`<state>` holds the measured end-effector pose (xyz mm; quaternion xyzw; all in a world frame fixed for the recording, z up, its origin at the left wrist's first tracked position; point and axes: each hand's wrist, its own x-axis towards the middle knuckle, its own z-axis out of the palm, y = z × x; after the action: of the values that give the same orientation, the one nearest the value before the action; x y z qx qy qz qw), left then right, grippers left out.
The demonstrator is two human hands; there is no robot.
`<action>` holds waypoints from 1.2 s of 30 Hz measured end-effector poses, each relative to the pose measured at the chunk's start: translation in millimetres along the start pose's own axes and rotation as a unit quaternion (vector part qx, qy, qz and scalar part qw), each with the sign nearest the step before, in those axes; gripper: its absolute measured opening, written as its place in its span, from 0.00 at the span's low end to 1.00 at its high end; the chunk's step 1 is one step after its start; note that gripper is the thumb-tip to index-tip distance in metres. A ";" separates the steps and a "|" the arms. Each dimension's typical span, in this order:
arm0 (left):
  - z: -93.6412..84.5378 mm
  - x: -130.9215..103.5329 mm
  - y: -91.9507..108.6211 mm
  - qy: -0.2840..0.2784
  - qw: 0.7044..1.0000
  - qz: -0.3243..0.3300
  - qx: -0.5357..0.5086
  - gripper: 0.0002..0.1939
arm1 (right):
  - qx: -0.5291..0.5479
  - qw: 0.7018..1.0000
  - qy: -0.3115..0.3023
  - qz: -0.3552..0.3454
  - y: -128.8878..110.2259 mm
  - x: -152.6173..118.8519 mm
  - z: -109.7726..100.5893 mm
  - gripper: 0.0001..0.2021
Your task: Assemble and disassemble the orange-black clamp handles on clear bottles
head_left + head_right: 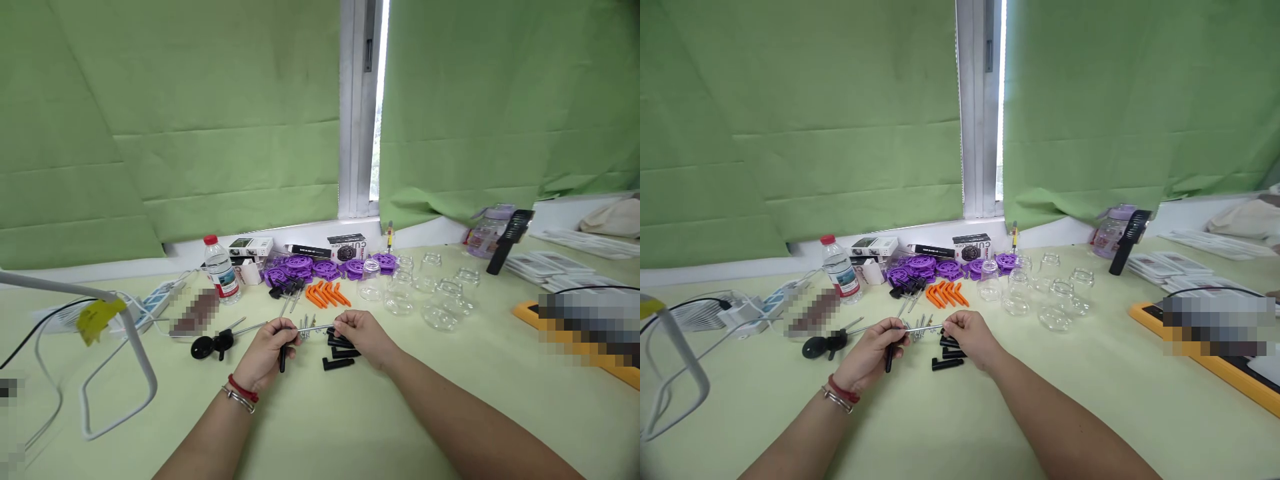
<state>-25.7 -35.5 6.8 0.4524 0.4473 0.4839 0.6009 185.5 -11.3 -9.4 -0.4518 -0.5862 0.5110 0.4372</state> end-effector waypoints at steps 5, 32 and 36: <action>-0.3 1.9 -3.1 -0.001 1.000 -0.003 0.006 0.09 | -0.056 0.998 -0.023 -0.019 2.2 1.6 -1.3 0.15; 1.3 1.2 -3.3 0.011 1.000 -0.010 -0.006 0.09 | -0.046 0.997 -0.034 -0.049 7.9 4.0 -3.7 0.07; 1.8 1.6 -3.7 0.005 1.000 -0.015 -0.006 0.09 | -0.093 0.994 -0.040 -0.035 7.7 4.2 -4.4 0.14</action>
<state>-23.1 -34.5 3.4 0.4396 0.4539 0.4794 0.6090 189.6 -5.8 -16.5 -0.4485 -0.6638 0.4564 0.3872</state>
